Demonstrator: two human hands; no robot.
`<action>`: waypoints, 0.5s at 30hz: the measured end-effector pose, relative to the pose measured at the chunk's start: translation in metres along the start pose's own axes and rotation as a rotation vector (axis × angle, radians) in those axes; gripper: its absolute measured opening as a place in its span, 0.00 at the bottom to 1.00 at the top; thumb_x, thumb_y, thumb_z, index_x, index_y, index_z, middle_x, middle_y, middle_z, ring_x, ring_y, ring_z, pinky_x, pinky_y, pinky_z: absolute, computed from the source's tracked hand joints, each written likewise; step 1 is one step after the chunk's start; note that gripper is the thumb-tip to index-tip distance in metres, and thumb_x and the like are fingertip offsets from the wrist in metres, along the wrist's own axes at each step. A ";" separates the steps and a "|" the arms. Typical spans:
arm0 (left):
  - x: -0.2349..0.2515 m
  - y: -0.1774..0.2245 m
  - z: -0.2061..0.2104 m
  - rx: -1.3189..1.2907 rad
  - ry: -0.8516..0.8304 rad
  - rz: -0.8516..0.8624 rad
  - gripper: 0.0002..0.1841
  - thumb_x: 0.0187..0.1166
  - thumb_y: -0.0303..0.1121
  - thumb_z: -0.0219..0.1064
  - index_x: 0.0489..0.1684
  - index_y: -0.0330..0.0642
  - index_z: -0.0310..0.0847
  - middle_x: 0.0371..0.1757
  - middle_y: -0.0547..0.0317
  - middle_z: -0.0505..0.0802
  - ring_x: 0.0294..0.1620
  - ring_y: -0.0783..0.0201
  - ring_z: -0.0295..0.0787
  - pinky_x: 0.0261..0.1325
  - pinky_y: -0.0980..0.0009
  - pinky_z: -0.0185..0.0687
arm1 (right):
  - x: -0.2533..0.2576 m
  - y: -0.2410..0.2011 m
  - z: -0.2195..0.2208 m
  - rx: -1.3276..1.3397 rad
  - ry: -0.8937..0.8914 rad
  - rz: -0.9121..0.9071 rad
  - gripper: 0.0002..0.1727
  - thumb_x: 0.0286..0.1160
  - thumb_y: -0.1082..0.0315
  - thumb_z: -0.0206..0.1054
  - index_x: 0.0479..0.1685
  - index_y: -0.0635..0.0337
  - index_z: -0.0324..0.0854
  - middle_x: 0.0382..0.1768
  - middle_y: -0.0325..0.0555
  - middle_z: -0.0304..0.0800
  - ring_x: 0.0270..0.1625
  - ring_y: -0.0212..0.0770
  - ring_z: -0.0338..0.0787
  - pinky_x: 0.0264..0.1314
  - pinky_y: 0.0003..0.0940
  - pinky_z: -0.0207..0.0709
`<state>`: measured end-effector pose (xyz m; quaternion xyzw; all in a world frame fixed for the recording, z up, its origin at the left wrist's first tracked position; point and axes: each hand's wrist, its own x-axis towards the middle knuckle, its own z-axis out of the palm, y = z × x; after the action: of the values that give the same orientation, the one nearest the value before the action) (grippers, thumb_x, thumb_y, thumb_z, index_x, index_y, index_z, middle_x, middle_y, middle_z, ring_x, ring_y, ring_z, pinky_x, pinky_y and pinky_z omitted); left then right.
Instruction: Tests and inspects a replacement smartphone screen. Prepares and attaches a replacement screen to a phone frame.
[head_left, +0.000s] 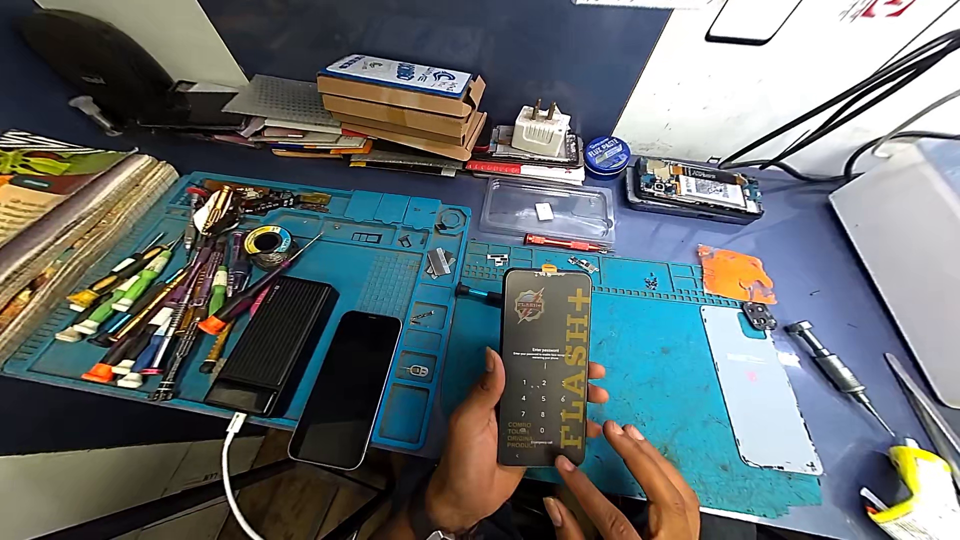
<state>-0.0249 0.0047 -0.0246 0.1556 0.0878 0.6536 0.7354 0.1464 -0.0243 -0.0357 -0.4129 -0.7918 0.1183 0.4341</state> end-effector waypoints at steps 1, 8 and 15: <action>0.000 0.000 0.000 0.001 -0.003 0.003 0.32 0.88 0.58 0.52 0.79 0.44 0.74 0.72 0.33 0.84 0.73 0.41 0.84 0.75 0.48 0.79 | 0.001 0.000 0.001 -0.009 -0.009 -0.003 0.16 0.77 0.48 0.70 0.59 0.37 0.90 0.81 0.40 0.75 0.90 0.40 0.62 0.93 0.39 0.56; -0.002 0.000 0.002 0.005 0.045 0.014 0.31 0.88 0.58 0.53 0.75 0.43 0.77 0.70 0.35 0.86 0.70 0.45 0.87 0.73 0.50 0.81 | 0.011 -0.005 0.005 -0.060 -0.046 0.001 0.27 0.74 0.35 0.67 0.71 0.30 0.85 0.89 0.41 0.64 0.94 0.44 0.52 0.95 0.45 0.48; -0.004 -0.001 0.003 0.017 0.107 0.035 0.29 0.87 0.57 0.55 0.72 0.44 0.80 0.64 0.40 0.90 0.65 0.51 0.90 0.70 0.54 0.84 | 0.023 -0.011 0.009 -0.046 -0.027 0.003 0.29 0.74 0.34 0.67 0.73 0.32 0.83 0.88 0.46 0.64 0.94 0.49 0.55 0.94 0.49 0.51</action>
<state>-0.0237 0.0008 -0.0226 0.1279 0.1300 0.6730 0.7168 0.1271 -0.0122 -0.0214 -0.4222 -0.7995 0.1064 0.4138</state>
